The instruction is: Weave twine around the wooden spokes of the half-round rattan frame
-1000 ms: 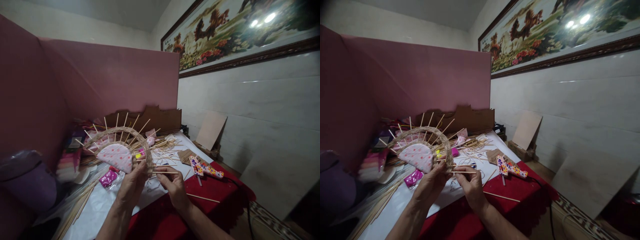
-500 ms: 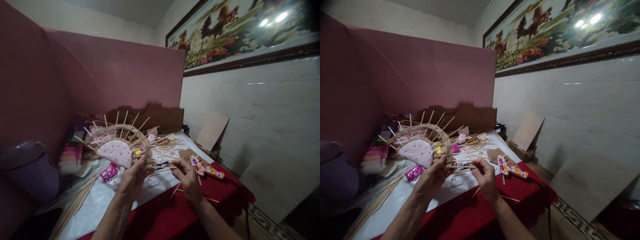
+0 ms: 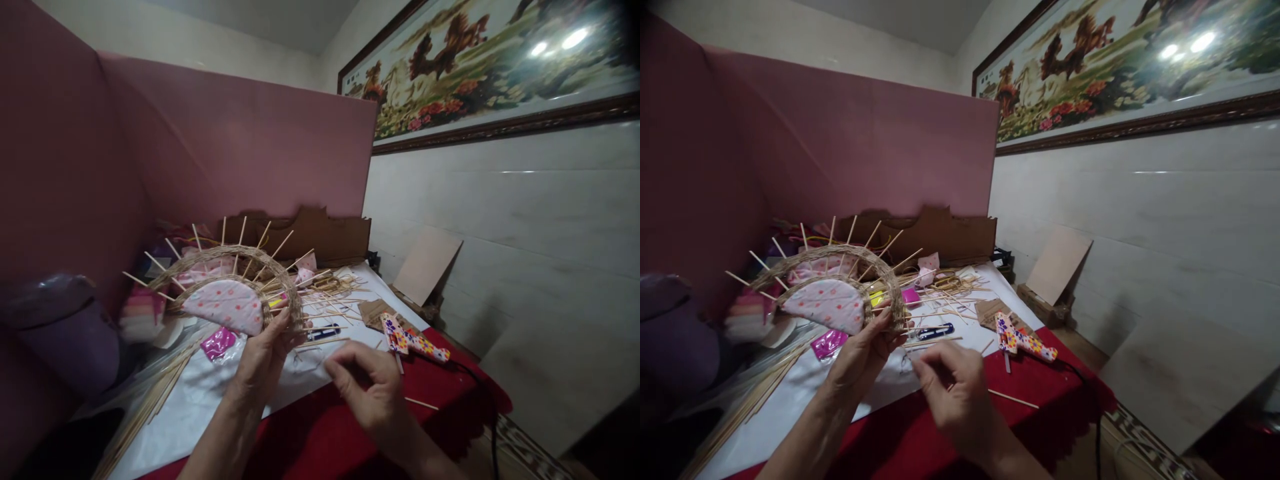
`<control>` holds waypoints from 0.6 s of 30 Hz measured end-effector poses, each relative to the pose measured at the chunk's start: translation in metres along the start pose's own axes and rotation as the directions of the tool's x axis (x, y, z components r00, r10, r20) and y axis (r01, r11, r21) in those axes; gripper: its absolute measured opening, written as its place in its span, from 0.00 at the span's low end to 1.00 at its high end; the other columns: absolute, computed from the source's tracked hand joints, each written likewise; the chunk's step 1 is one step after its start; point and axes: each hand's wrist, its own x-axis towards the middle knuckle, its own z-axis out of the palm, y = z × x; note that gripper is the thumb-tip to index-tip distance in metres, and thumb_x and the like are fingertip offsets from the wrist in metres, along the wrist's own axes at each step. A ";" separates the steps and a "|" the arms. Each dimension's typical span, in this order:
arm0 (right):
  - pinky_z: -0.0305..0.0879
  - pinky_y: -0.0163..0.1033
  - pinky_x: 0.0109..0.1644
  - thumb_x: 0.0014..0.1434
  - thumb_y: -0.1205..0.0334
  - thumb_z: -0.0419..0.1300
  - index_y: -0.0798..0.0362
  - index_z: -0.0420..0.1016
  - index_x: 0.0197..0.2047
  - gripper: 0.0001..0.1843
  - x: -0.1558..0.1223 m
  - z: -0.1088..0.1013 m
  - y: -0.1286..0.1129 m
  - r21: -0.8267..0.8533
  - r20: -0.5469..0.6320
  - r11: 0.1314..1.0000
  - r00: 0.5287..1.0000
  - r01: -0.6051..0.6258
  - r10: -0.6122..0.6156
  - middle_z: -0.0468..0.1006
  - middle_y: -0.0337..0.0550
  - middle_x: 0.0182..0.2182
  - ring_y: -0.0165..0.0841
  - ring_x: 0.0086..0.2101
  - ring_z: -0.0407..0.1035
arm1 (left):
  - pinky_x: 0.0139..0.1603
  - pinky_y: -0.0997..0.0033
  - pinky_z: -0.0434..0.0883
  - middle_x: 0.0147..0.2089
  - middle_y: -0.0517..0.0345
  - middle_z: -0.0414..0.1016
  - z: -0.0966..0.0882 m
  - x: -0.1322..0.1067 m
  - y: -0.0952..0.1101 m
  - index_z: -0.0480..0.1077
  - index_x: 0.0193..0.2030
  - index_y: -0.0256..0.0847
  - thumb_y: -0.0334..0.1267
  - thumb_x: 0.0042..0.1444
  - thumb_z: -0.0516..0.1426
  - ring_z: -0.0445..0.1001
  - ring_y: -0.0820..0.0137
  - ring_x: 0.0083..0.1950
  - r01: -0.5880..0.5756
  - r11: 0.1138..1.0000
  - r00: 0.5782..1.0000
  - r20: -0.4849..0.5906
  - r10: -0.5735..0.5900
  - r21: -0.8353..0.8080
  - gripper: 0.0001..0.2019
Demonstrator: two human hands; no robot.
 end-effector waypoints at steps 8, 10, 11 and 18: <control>0.53 0.34 0.27 0.58 0.67 0.56 0.54 0.71 0.28 0.07 -0.006 0.029 0.005 -0.001 0.112 0.999 0.993 0.043 -0.042 0.67 0.36 0.20 0.27 0.22 0.60 | 0.32 0.75 0.75 0.35 0.56 0.79 0.000 -0.002 0.001 0.71 0.46 0.37 0.29 0.52 0.59 0.79 0.68 0.35 0.027 0.999 1.000 -0.003 -0.027 -0.021 0.13; 0.52 0.34 0.26 0.57 0.67 0.56 0.54 0.71 0.26 0.09 -0.005 0.030 0.008 -0.005 0.115 1.000 0.993 0.022 -0.021 0.66 0.36 0.19 0.27 0.22 0.59 | 0.35 0.74 0.76 0.35 0.56 0.79 -0.001 -0.001 0.001 0.71 0.45 0.37 0.29 0.54 0.58 0.79 0.69 0.35 0.030 0.999 0.999 0.016 -0.029 -0.045 0.12; 0.52 0.34 0.26 0.57 0.67 0.56 0.55 0.71 0.26 0.09 -0.005 0.030 0.010 -0.010 0.115 1.000 0.993 0.011 -0.010 0.66 0.36 0.19 0.27 0.22 0.58 | 0.36 0.74 0.76 0.35 0.56 0.79 -0.001 -0.001 0.000 0.71 0.45 0.37 0.29 0.54 0.57 0.79 0.70 0.35 0.030 0.998 0.999 0.029 -0.028 -0.055 0.11; 0.52 0.33 0.25 0.57 0.67 0.55 0.54 0.71 0.25 0.10 -0.008 0.032 0.015 0.018 0.109 1.000 0.994 -0.016 0.014 0.65 0.36 0.19 0.26 0.21 0.57 | 0.34 0.77 0.75 0.37 0.54 0.79 -0.001 0.000 0.000 0.69 0.49 0.37 0.27 0.54 0.57 0.78 0.71 0.33 0.018 0.998 1.000 0.008 -0.018 -0.067 0.15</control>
